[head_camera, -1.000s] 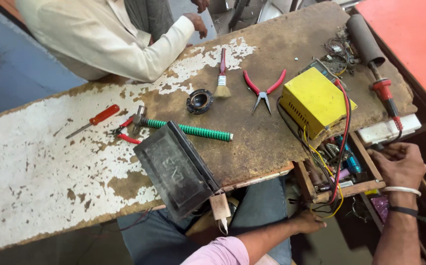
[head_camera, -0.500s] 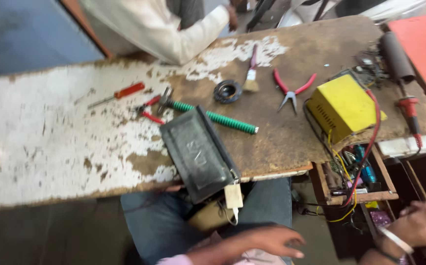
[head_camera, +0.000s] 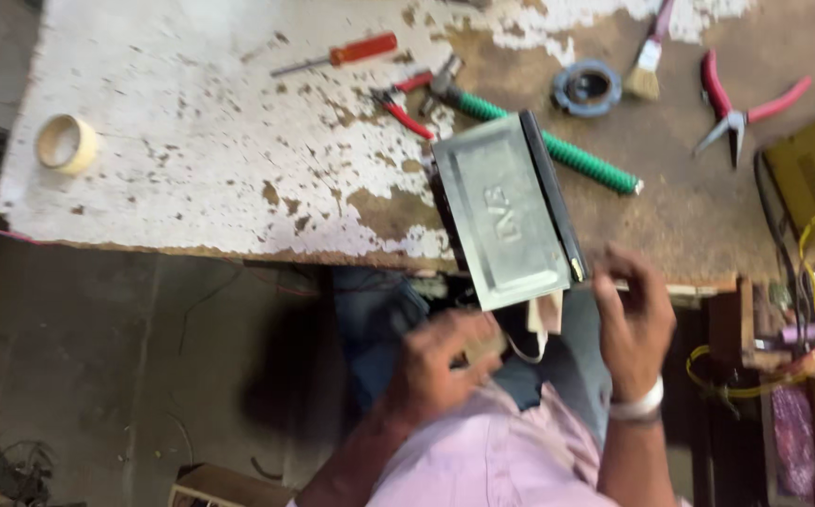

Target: The person opens a small electronic device and uses a multimeter to test the circuit board. They probe various points on the board with the multimeter leads while holding the device steady. The person also uses a small tool to adjust components on the board.

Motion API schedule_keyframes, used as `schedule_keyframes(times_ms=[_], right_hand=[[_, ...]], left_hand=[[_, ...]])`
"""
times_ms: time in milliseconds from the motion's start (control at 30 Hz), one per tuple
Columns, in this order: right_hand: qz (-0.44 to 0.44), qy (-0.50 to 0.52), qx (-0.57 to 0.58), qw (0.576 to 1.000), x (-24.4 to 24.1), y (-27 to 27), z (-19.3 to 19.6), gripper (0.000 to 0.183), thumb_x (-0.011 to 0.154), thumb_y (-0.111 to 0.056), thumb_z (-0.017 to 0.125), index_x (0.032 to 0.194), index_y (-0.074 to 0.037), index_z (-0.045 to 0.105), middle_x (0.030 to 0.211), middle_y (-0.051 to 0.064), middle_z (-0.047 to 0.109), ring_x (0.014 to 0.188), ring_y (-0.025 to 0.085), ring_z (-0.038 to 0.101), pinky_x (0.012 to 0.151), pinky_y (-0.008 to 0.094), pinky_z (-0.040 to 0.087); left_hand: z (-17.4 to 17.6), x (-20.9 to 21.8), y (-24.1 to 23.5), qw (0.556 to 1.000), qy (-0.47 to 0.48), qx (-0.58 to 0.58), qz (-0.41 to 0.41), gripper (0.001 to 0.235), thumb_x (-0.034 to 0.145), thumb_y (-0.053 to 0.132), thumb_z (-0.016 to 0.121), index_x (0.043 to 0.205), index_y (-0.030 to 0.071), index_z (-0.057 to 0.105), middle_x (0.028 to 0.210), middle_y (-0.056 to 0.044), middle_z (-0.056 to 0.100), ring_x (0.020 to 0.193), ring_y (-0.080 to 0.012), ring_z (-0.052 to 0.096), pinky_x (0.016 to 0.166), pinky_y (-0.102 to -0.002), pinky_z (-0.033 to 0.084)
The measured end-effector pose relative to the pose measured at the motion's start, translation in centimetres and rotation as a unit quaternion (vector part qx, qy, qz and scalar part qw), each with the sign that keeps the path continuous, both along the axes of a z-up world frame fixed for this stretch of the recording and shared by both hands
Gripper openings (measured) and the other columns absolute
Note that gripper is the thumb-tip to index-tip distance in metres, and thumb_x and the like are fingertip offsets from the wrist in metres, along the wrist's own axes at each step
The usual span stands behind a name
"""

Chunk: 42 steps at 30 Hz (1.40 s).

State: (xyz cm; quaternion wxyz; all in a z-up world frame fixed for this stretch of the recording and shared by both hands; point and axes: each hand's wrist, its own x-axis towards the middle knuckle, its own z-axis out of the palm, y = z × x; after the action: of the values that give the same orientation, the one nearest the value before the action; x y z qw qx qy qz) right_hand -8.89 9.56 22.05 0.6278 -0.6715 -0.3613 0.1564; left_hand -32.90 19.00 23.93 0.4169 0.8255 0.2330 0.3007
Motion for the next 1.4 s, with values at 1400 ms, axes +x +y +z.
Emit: schedule_keyframes(times_ms=[1400], right_hand=[[0.087,-0.092,-0.155,0.98,3.8,8.9,3.1,0.029,0.096,-0.007,0.073,0.125,-0.004,0.073,0.106,0.013,0.074,0.095,0.023,0.066,0.085,0.033,0.053]], left_hand=[[-2.0,-5.3,16.3,0.875,-0.075,0.348,0.328,0.055,0.106,0.036,0.069,0.138,-0.004,0.046,0.14,-0.023,0.055,0.14,-0.0464,0.05,0.124,-0.06,0.042]])
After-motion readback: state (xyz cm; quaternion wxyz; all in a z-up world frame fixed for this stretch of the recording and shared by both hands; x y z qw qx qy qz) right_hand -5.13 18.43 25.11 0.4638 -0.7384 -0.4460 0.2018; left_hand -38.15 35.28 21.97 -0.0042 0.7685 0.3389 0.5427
